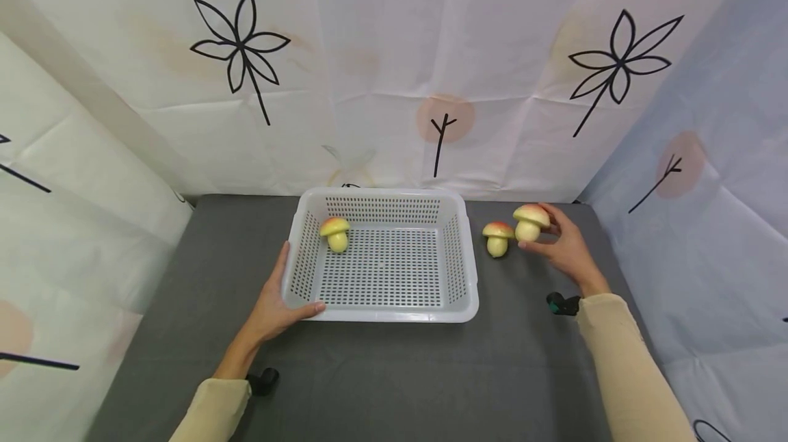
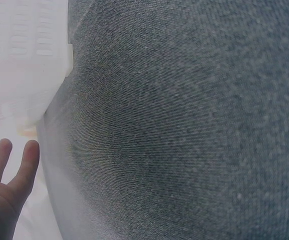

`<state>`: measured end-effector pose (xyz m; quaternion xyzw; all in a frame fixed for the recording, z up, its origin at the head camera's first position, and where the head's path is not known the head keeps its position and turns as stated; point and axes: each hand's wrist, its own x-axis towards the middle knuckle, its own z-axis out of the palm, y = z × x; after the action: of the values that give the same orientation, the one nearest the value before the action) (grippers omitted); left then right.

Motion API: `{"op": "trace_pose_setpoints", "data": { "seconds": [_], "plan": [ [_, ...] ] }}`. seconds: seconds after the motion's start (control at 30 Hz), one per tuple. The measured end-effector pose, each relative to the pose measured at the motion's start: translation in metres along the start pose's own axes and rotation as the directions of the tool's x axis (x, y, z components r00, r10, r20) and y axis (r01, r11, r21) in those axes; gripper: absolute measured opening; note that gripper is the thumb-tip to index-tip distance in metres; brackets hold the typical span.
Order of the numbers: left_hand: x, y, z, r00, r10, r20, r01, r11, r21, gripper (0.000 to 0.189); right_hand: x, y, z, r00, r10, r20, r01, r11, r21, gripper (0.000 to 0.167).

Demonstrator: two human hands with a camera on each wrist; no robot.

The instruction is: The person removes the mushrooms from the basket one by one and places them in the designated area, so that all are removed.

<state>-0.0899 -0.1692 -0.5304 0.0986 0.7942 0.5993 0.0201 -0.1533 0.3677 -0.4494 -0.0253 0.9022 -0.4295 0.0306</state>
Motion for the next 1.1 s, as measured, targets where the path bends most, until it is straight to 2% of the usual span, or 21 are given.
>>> {"op": "trace_pose_setpoints", "data": {
  "seconds": [0.2, 0.7, 1.1],
  "plan": [
    [0.001, -0.001, 0.000, 1.000, 0.002, -0.002, -0.002, 1.000, -0.004, 0.136, 0.004, 0.022, 0.003, 0.997, 0.069, 0.042, -0.070, 0.997, 0.019, 0.099],
    [0.001, -0.001, 0.000, 1.000, 0.004, -0.001, -0.004, 1.000, -0.012, 0.136, 0.012, 0.062, 0.016, 0.990, 0.109, 0.085, -0.107, 0.994, -0.025, 0.095],
    [0.001, -0.001, 0.000, 1.000, -0.001, -0.003, 0.000, 1.000, -0.013, 0.137, 0.017, 0.066, 0.022, 0.988, 0.137, 0.075, -0.132, 0.989, -0.067, 0.094]
  ]
}}
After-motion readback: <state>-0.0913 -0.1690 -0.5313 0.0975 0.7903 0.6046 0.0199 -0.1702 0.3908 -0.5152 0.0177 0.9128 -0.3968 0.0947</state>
